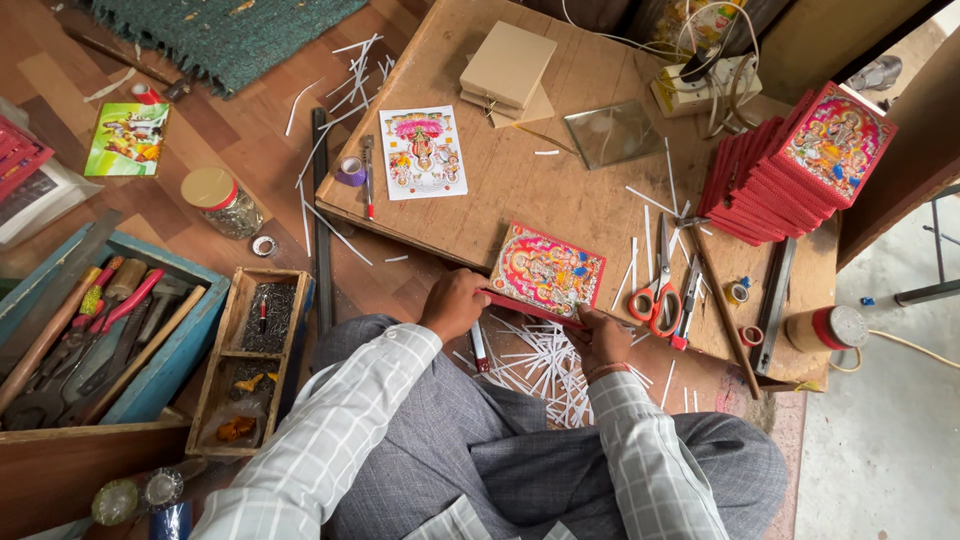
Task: The person assembles small decorative cards by applying adhesive tape to the edges of printed images and attaching them to cardboard backings. They use scissors to trim excess tape and cut printed images to size, then stack the finished cards on the table.
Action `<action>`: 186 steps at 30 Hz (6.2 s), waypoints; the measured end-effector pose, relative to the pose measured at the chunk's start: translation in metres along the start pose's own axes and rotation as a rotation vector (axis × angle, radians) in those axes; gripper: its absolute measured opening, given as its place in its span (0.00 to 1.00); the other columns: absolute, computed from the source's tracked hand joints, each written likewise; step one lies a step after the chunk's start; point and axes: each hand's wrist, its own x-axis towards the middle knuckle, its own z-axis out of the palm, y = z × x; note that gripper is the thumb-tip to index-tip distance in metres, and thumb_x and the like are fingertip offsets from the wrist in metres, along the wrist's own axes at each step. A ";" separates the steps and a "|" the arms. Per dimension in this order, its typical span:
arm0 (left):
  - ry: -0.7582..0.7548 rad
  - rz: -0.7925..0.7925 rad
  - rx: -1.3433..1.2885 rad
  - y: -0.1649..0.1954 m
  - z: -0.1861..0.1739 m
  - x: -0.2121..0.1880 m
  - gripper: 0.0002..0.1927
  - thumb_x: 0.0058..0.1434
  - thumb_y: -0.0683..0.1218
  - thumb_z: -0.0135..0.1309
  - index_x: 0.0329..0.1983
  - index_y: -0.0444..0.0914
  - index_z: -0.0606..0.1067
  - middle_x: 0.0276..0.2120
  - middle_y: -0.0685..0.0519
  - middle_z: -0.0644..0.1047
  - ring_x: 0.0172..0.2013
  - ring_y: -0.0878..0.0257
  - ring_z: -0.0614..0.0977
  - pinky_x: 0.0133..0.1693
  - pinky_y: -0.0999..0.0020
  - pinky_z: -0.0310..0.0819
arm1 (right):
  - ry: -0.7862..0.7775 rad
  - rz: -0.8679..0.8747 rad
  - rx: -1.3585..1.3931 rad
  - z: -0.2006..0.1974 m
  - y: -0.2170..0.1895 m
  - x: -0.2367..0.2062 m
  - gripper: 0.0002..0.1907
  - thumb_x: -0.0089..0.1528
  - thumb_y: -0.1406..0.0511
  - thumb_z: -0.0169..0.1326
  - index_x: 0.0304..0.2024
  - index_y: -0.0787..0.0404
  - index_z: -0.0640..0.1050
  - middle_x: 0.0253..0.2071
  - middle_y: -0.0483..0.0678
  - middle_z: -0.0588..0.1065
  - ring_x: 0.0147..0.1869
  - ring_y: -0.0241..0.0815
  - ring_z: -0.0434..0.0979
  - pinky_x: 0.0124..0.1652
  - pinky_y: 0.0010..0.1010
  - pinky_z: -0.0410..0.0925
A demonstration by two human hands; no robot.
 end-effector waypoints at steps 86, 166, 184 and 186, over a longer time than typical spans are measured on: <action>-0.234 -0.362 -0.087 -0.029 -0.002 0.039 0.10 0.53 0.50 0.63 0.31 0.39 0.85 0.31 0.46 0.84 0.34 0.53 0.85 0.39 0.59 0.78 | 0.128 -0.368 0.130 0.011 0.027 -0.009 0.07 0.57 0.76 0.60 0.39 0.72 0.80 0.33 0.51 0.79 0.30 0.36 0.76 0.33 0.22 0.71; -0.167 0.267 0.080 0.118 0.008 0.145 0.04 0.54 0.48 0.60 0.27 0.44 0.82 0.30 0.48 0.83 0.35 0.50 0.84 0.46 0.49 0.63 | -0.363 -0.379 -0.486 0.056 -0.127 -0.009 0.09 0.57 0.66 0.66 0.30 0.66 0.80 0.23 0.44 0.74 0.23 0.31 0.65 0.26 0.25 0.57; -0.026 -0.474 -0.995 0.030 -0.012 0.128 0.08 0.53 0.43 0.66 0.25 0.36 0.79 0.23 0.53 0.79 0.23 0.66 0.77 0.26 0.71 0.70 | -0.300 -0.444 -0.421 0.056 -0.114 -0.016 0.09 0.56 0.67 0.66 0.30 0.68 0.81 0.25 0.44 0.76 0.25 0.31 0.68 0.28 0.24 0.60; -0.057 -0.554 -1.017 0.031 -0.013 0.130 0.09 0.54 0.43 0.65 0.24 0.36 0.77 0.23 0.53 0.78 0.23 0.65 0.78 0.27 0.71 0.73 | -0.273 -0.449 -0.391 0.062 -0.113 -0.022 0.09 0.57 0.66 0.65 0.32 0.67 0.81 0.26 0.44 0.77 0.27 0.31 0.69 0.29 0.22 0.60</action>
